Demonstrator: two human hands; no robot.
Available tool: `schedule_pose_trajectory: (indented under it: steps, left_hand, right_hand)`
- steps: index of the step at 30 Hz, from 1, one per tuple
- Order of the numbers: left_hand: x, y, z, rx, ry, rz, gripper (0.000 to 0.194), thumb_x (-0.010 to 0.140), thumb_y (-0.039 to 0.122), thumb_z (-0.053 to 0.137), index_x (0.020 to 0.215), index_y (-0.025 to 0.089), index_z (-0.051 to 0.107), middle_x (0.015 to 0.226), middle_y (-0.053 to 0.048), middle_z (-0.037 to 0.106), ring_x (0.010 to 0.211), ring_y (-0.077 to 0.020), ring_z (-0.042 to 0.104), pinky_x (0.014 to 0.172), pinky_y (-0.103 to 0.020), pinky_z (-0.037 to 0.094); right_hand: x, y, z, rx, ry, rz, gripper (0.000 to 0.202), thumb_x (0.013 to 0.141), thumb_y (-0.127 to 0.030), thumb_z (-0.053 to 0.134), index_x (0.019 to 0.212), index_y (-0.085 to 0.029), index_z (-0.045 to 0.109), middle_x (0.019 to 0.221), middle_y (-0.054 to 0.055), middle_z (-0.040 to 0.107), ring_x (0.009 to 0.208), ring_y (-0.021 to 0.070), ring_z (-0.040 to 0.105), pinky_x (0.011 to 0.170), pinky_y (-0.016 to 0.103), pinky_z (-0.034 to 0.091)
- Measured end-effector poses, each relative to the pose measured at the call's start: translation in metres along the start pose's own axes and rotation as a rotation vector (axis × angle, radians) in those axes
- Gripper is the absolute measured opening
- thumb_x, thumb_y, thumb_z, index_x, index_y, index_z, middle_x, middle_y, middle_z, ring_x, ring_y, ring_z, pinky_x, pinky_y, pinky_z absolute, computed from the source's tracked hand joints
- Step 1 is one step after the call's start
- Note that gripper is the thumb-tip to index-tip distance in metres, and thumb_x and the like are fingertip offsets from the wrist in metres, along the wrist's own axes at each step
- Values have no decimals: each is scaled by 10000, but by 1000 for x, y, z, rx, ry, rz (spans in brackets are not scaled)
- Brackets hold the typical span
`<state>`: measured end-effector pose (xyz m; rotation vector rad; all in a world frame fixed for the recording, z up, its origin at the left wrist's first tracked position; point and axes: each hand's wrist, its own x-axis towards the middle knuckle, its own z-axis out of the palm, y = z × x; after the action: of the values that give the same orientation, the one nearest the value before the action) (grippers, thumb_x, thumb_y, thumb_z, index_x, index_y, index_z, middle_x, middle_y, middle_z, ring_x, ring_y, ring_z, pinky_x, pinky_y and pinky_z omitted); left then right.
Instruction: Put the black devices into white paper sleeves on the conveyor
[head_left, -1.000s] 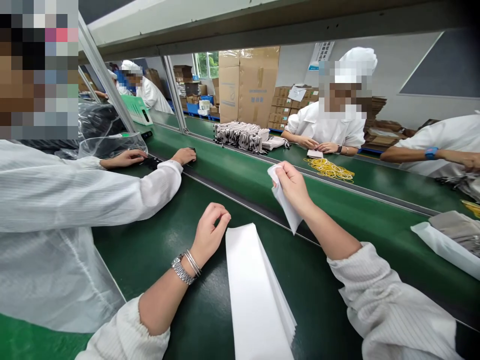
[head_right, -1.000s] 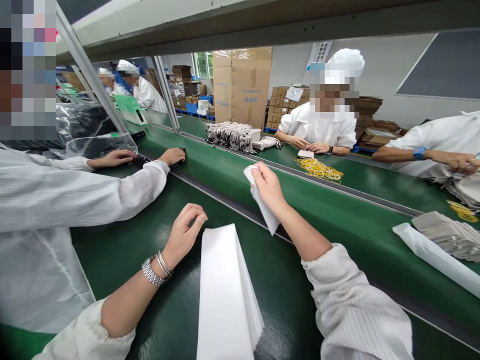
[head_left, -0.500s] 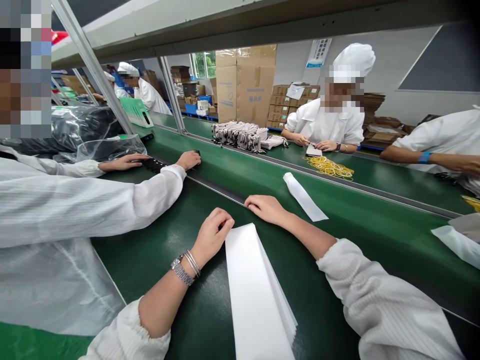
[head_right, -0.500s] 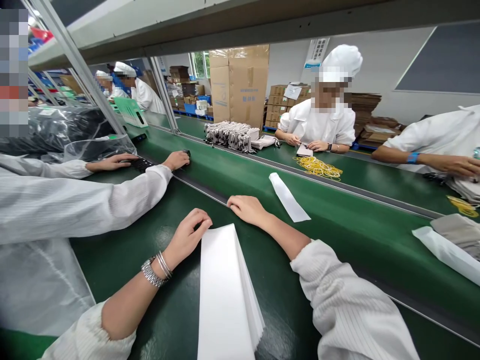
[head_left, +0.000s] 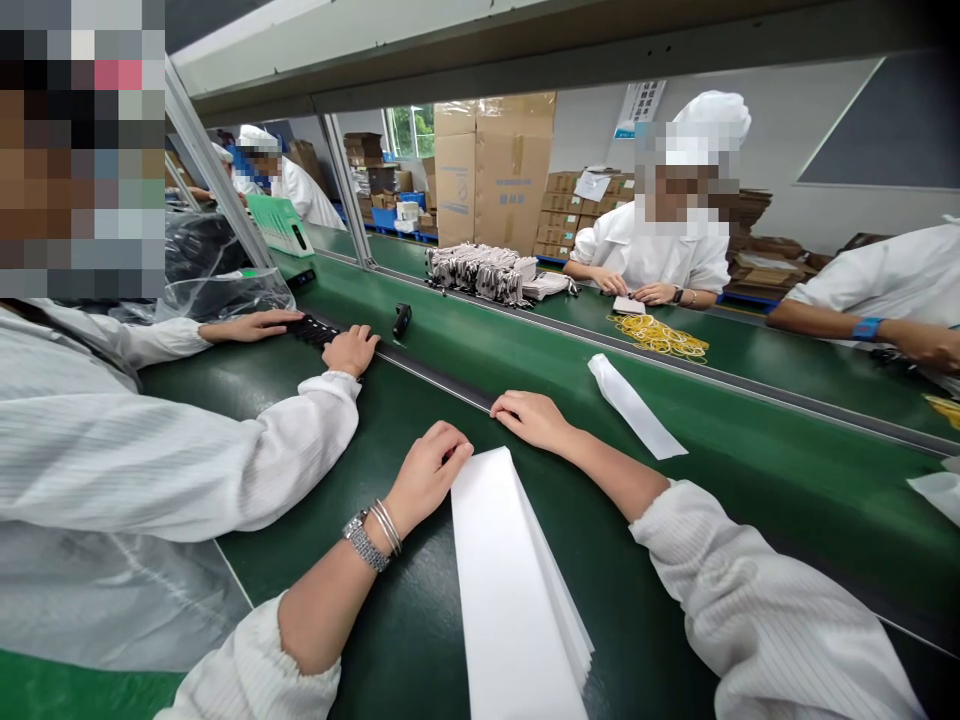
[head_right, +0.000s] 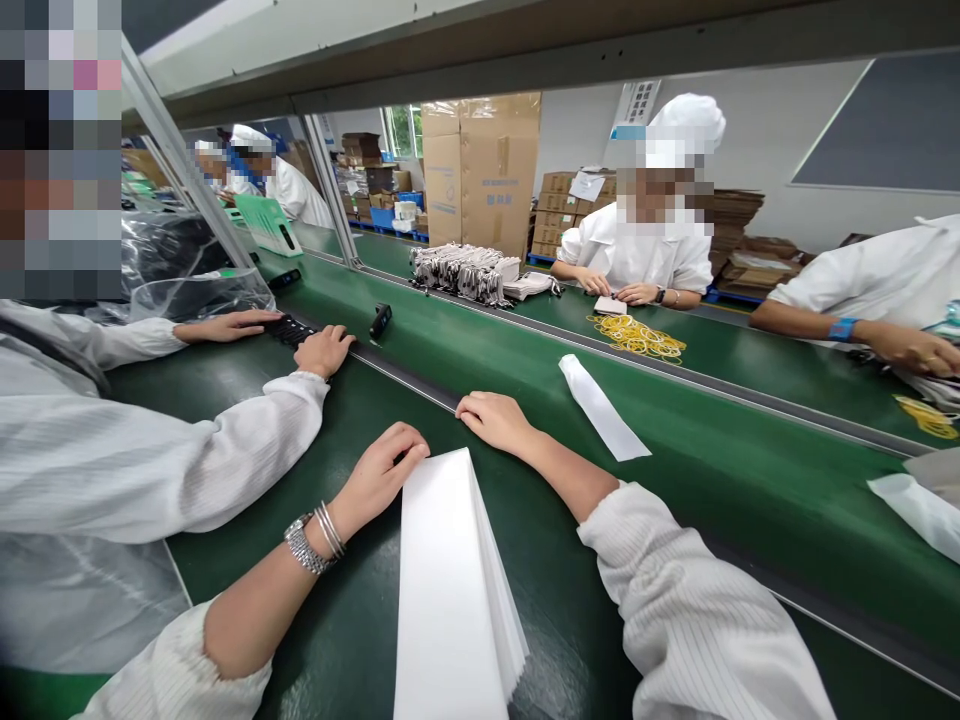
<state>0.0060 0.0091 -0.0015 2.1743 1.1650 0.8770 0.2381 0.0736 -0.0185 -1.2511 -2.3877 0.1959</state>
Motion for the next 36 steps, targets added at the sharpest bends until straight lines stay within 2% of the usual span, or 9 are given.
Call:
schedule_pose_trajectory:
  steps: [11, 36]
  left_hand:
    - [1, 1, -1, 95, -81, 1, 326, 981, 348, 379, 872, 187, 641, 894, -43, 586, 851, -172, 565, 796, -303, 444]
    - [0, 0, -3, 146, -107, 18, 333, 980, 367, 376, 877, 199, 644, 870, -39, 598, 837, -179, 570, 781, -307, 447]
  right_hand:
    - [0, 1, 2, -15, 1, 0, 205, 955, -230, 456, 984, -259, 657, 1012, 3, 683, 929, 157, 625, 767, 262, 422]
    - [1, 2, 3, -27, 1, 4, 209, 954, -226, 453, 987, -257, 657, 1012, 2, 683, 928, 155, 622, 756, 260, 415]
